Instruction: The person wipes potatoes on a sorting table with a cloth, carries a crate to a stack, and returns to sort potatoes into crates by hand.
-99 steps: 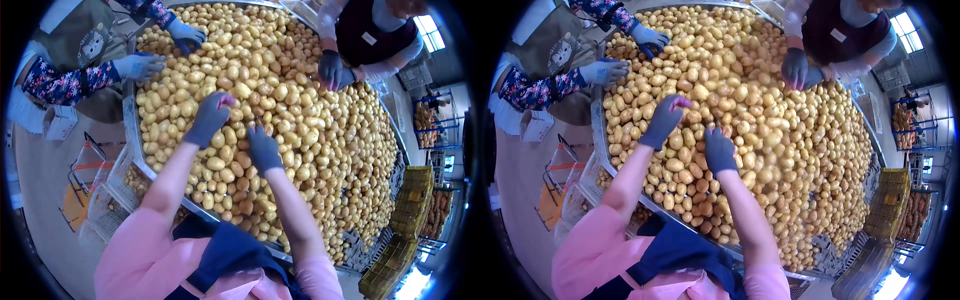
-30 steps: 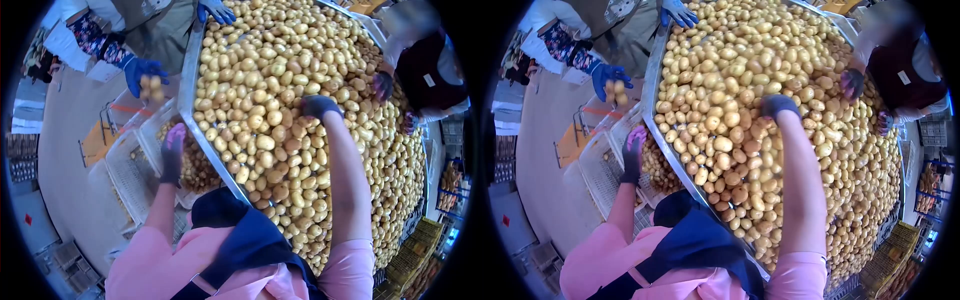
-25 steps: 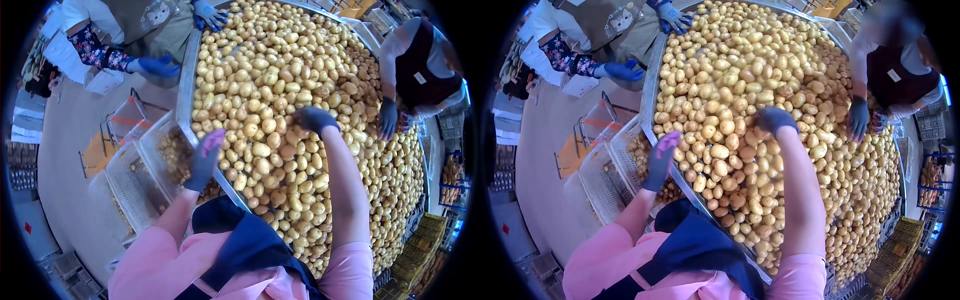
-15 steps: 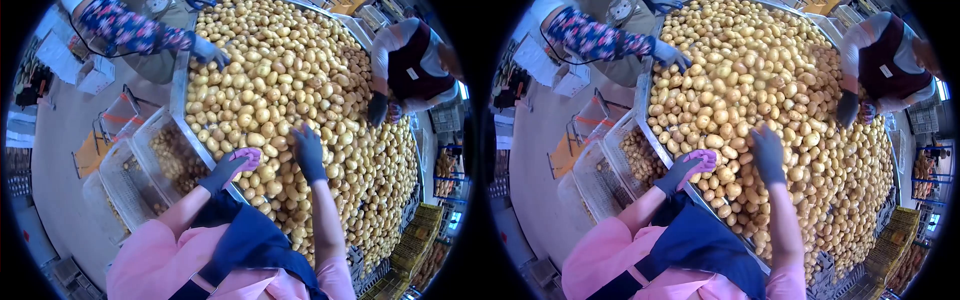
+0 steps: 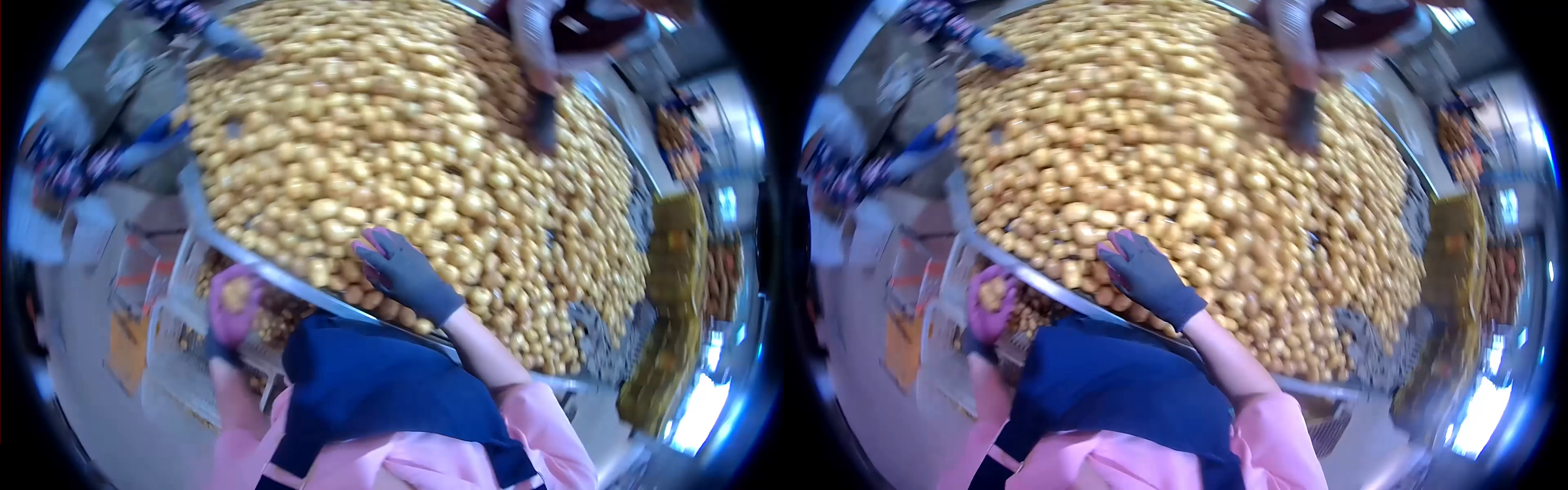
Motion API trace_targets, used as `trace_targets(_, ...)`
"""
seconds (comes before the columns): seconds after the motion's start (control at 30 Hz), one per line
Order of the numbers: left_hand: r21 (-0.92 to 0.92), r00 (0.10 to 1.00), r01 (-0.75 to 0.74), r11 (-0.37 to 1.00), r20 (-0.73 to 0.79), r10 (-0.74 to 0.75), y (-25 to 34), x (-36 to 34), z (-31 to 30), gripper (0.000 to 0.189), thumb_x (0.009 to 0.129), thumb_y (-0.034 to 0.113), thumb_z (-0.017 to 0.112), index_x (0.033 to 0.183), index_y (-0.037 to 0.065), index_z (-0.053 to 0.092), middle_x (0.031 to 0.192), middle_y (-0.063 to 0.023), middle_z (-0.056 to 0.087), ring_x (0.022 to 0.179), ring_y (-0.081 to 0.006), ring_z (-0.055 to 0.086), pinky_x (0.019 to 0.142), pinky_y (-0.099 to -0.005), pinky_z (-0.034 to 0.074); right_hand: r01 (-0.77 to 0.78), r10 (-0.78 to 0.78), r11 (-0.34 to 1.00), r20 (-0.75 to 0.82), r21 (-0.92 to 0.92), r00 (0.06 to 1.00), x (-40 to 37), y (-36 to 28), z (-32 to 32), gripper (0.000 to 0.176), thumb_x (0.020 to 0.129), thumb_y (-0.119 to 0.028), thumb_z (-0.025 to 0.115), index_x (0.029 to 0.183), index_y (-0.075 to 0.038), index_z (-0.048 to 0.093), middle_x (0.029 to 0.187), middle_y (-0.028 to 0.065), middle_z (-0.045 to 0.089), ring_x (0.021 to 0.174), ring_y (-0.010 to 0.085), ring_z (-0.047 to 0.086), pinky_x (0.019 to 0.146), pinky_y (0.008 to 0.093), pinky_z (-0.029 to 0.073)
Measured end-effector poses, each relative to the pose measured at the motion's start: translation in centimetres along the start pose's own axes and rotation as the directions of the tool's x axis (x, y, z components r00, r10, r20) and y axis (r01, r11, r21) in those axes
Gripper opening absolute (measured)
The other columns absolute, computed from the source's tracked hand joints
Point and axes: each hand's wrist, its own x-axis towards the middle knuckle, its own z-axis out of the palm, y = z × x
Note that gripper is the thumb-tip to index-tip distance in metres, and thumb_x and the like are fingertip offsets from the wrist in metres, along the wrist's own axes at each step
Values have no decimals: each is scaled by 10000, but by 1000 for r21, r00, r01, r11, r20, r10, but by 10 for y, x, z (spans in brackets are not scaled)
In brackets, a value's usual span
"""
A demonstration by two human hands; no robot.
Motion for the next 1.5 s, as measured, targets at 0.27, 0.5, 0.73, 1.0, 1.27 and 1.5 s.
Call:
trace_targets(0.27, 765, 975, -127, 631, -22, 223, -36, 62, 34, 486, 896, 365, 520, 1277, 65, 482, 1280, -239, 403, 1178, -379, 397, 989, -469, 311, -390, 368, 921, -331, -1, 869, -114, 13, -30, 419, 739, -72, 612, 1148, -103, 533, 1148, 138, 536, 1090, 345, 503, 884, 419, 446)
trace_targets(0.5, 755, 782, -593, 279, 459, 421, -21, 128, 159, 365, 842, 406, 545, 1165, 244, 592, 1219, -79, 455, 1277, -407, 256, 1036, -646, 91, -773, 654, 633, -501, -48, 567, -190, 16, -52, 304, 806, -88, 579, 1108, -127, 582, 1017, 105, 609, 902, 292, 597, 737, 374, 500)
trace_targets(0.73, 919, 938, -310, 243, 255, 233, 9, 190, 198, 315, 866, 423, 512, 1116, 264, 618, 1269, -96, 470, 1274, -368, 264, 1000, -644, 144, -824, 662, 495, -496, -274, 562, -182, 22, -27, 293, 797, -121, 540, 1083, -166, 578, 846, 92, 558, 692, 265, 567, 590, 391, 466)
trace_targets(1.0, 126, 763, -443, 887, 574, 299, 66, 132, 260, 292, 854, 128, 593, 1123, 20, 560, 1104, -112, 567, 1119, -227, 498, 961, -331, 396, -757, 672, 650, -514, 65, 533, -112, 95, -93, 215, 864, -177, 511, 1043, -128, 620, 908, 91, 629, 814, 270, 609, 682, 378, 486)
trace_targets(1.27, 123, 715, 241, 963, 648, -261, 46, 93, 187, 413, 938, 229, 484, 1294, 23, 449, 1220, -76, 500, 1107, -155, 497, 926, -284, 410, -817, 710, 484, -406, -313, 576, -73, 153, -67, 156, 781, -175, 587, 897, -93, 654, 964, 132, 563, 887, 271, 591, 658, 407, 497)
trace_targets(1.5, -583, 602, 796, 165, 792, -106, 63, 62, 159, 393, 975, 317, 368, 1305, 107, 405, 1184, -83, 508, 1051, -223, 536, 815, -385, 520, -119, 241, 916, -289, 384, 926, -47, -14, -62, 261, 801, -188, 645, 1037, -92, 589, 977, 95, 587, 940, 259, 567, 806, 352, 460)
